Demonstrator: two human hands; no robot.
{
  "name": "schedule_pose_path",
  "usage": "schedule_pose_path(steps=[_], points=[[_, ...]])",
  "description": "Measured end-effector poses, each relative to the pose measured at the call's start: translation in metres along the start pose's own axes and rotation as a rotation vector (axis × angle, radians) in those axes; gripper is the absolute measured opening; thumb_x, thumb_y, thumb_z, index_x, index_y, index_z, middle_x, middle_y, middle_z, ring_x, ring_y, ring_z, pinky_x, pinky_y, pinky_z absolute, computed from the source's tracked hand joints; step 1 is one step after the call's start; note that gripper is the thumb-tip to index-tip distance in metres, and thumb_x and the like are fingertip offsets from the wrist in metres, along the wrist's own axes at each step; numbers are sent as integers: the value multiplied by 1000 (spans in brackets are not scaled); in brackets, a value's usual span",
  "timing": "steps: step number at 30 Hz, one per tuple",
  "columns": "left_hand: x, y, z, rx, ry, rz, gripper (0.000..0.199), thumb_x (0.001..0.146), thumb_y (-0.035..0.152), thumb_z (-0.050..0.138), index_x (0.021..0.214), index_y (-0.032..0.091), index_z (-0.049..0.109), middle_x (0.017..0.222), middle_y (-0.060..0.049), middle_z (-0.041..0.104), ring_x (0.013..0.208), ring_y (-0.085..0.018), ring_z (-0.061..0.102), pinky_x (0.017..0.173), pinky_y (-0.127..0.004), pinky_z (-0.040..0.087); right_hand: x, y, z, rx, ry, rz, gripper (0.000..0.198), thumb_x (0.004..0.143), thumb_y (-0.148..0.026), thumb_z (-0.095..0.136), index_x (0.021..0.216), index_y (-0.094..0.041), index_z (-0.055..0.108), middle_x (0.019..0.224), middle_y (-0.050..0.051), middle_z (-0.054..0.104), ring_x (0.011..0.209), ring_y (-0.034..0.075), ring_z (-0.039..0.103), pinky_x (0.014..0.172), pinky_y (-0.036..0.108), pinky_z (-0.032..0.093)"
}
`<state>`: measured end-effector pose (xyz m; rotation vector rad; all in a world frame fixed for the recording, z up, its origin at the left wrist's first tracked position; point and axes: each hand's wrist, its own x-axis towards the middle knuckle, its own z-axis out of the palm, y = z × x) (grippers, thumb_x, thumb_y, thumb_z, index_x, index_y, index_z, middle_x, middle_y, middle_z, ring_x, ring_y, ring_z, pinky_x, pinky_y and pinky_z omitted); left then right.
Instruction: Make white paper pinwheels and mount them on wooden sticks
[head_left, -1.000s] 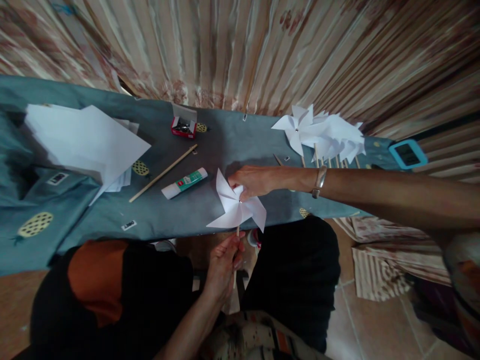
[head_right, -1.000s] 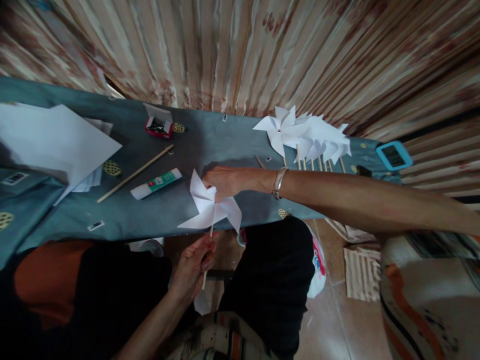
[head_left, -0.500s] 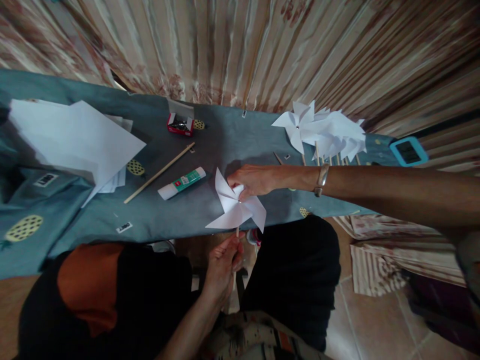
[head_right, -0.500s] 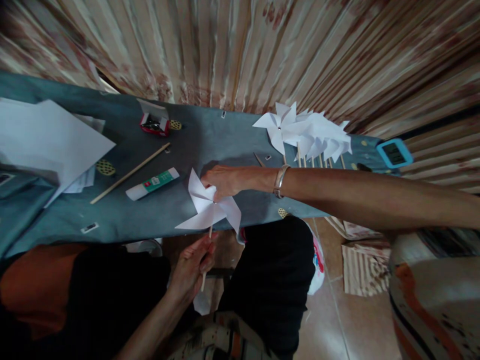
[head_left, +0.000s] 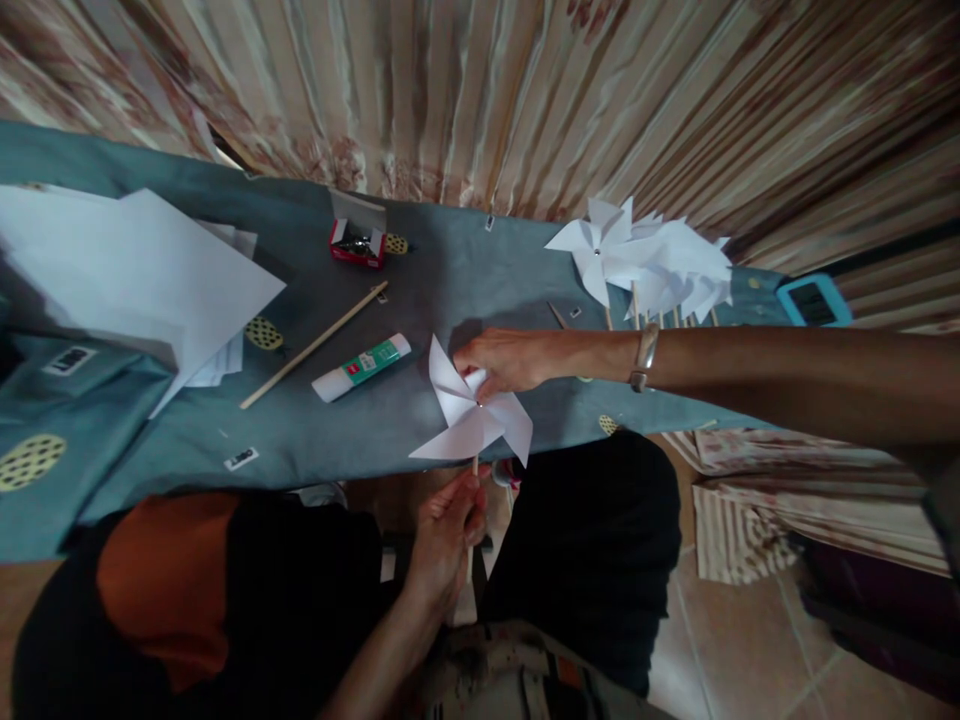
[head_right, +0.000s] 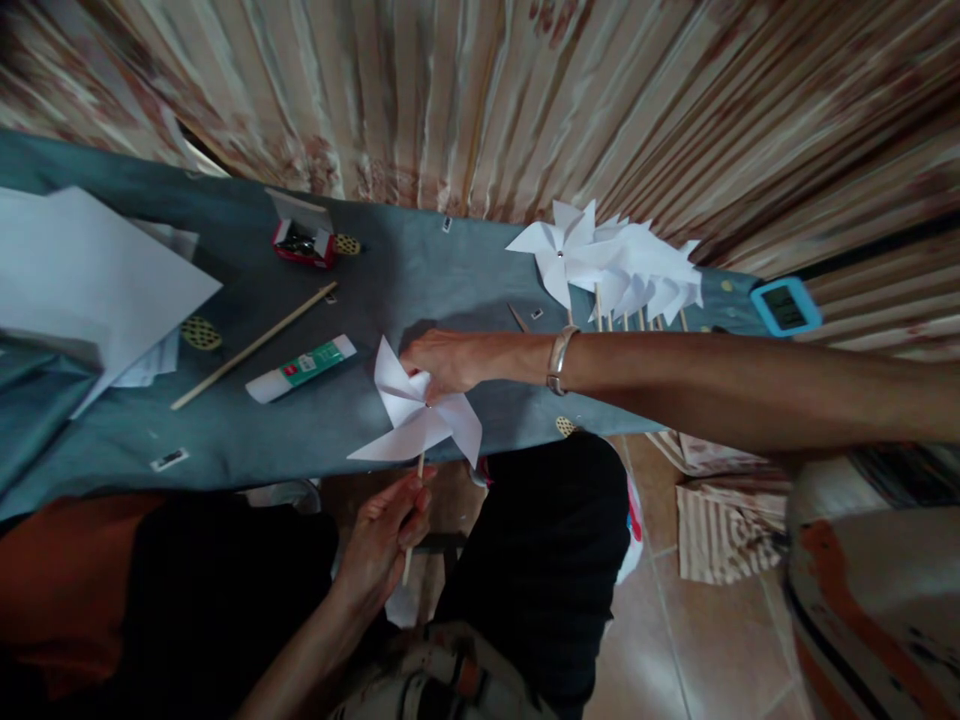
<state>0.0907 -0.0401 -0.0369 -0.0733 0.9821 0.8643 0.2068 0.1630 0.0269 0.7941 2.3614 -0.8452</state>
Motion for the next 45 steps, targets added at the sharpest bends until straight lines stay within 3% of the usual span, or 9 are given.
schedule_pose_path(steps=[17, 24, 32, 45], points=[[2, -1, -1, 36, -18, 4, 50, 54, 47, 88, 84, 11, 71, 54, 7, 49, 40, 0, 28, 44, -19, 13, -3, -1, 3, -13, 25, 35, 25, 83, -18, 73, 105, -8, 69, 95, 7, 66, 83, 16, 53, 71, 25, 36], [3, -3, -4, 44, -56, 17, 43, 57, 48, 86, 67, 14, 63, 53, 7, 44, 40, 0, 25, 43, -20, 11, -3, -11, -4, -59, -17, 120, 26, 85, -18, 72, 109, -9, 68, 98, 8, 67, 85, 17, 56, 72, 25, 37], [4, -3, -1, -14, -41, 1, 47, 57, 44, 87, 84, 10, 70, 55, 7, 49, 38, 1, 27, 43, -20, 11, -5, -14, 0, -61, 1, 172, 26, 85, -19, 71, 109, -11, 68, 99, 8, 69, 89, 19, 60, 75, 25, 38], [1, -1, -1, -24, -30, 21, 49, 52, 43, 90, 84, 11, 72, 55, 6, 52, 38, 1, 28, 42, -18, 14, -10, -21, -2, -40, 5, 187, 30, 86, -19, 69, 114, -8, 67, 106, 11, 71, 98, 21, 64, 81, 26, 40]])
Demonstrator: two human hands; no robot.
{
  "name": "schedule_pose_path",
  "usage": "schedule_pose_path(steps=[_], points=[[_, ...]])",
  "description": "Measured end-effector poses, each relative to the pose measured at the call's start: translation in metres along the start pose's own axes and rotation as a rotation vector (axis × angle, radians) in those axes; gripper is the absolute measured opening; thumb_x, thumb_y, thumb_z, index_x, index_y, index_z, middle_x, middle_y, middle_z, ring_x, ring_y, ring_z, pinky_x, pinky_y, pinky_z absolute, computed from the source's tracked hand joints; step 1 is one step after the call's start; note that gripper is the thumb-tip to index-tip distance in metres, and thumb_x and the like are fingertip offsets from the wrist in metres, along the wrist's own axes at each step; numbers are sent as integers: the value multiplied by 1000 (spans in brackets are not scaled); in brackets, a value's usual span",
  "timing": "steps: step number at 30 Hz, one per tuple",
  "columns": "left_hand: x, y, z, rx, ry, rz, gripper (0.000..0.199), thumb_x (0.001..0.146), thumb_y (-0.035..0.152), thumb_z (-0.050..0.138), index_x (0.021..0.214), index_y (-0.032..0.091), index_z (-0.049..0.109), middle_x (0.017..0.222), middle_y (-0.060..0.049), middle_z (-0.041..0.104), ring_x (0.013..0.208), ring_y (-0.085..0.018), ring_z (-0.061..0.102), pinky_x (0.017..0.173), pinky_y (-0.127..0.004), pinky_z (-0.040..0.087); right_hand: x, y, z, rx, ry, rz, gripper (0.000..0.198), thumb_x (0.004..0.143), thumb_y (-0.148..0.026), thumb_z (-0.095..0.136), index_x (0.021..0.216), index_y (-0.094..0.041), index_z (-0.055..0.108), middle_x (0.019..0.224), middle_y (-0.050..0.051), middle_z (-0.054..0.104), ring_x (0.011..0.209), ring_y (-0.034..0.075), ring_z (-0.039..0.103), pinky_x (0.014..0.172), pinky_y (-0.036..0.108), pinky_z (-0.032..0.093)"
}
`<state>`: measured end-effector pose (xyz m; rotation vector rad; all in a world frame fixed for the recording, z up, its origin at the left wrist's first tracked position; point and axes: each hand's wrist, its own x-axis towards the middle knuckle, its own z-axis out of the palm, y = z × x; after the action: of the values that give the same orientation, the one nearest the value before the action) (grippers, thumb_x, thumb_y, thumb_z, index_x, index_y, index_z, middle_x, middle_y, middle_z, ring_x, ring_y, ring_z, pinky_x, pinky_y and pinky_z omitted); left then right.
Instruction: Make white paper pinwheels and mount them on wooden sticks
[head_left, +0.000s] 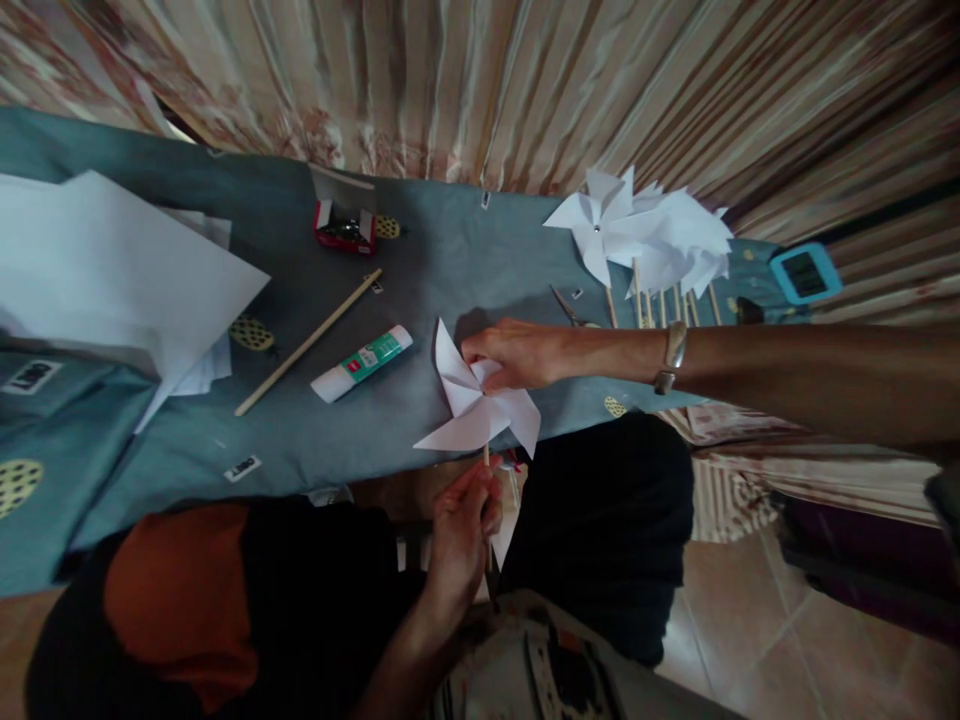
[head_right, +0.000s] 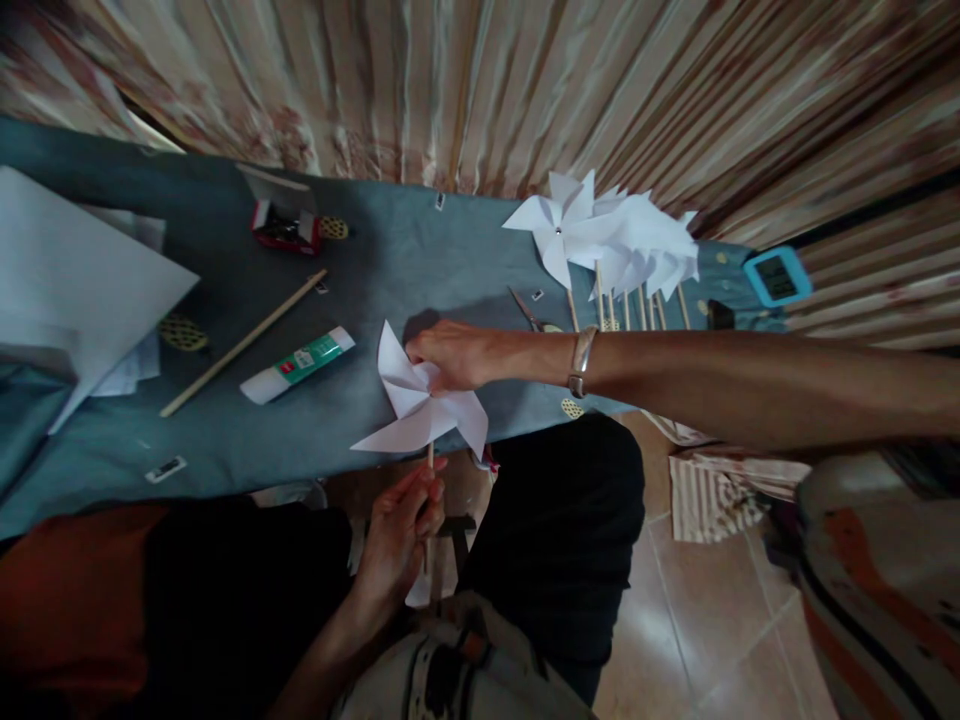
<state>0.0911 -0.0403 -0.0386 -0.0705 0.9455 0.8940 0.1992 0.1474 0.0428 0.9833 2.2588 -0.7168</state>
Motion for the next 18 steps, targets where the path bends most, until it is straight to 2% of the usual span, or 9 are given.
schedule_pose_path(steps=[5, 9, 15, 18], points=[[0, -1, -2, 5, -2, 23, 51, 52, 44, 91, 87, 11, 74, 54, 6, 53, 38, 0, 32, 41, -17, 15, 1, 4, 1, 12, 8, -37, 31, 85, -19, 69, 115, -10, 68, 109, 10, 71, 98, 19, 64, 80, 25, 42], [-1, -2, -2, 14, 8, 43, 52, 52, 45, 91, 89, 11, 75, 59, 3, 59, 39, -1, 34, 39, -17, 17, 7, 9, 4, -1, 25, -61, 29, 81, -20, 72, 108, -11, 71, 100, 8, 71, 88, 18, 61, 74, 26, 41], [-6, 0, -2, 16, 46, 19, 52, 47, 41, 94, 85, 12, 74, 66, -3, 70, 47, -7, 54, 46, -18, 39, 3, 5, 1, 21, 88, -67, 24, 77, -12, 70, 101, -10, 73, 93, 7, 71, 79, 16, 57, 70, 26, 40], [-9, 1, -4, 32, 76, -7, 53, 44, 39, 96, 83, 12, 74, 65, -3, 71, 48, -9, 58, 47, -18, 43, 0, 4, 1, 50, 68, -66, 28, 77, -13, 71, 104, -10, 72, 96, 7, 71, 81, 16, 59, 71, 26, 41]])
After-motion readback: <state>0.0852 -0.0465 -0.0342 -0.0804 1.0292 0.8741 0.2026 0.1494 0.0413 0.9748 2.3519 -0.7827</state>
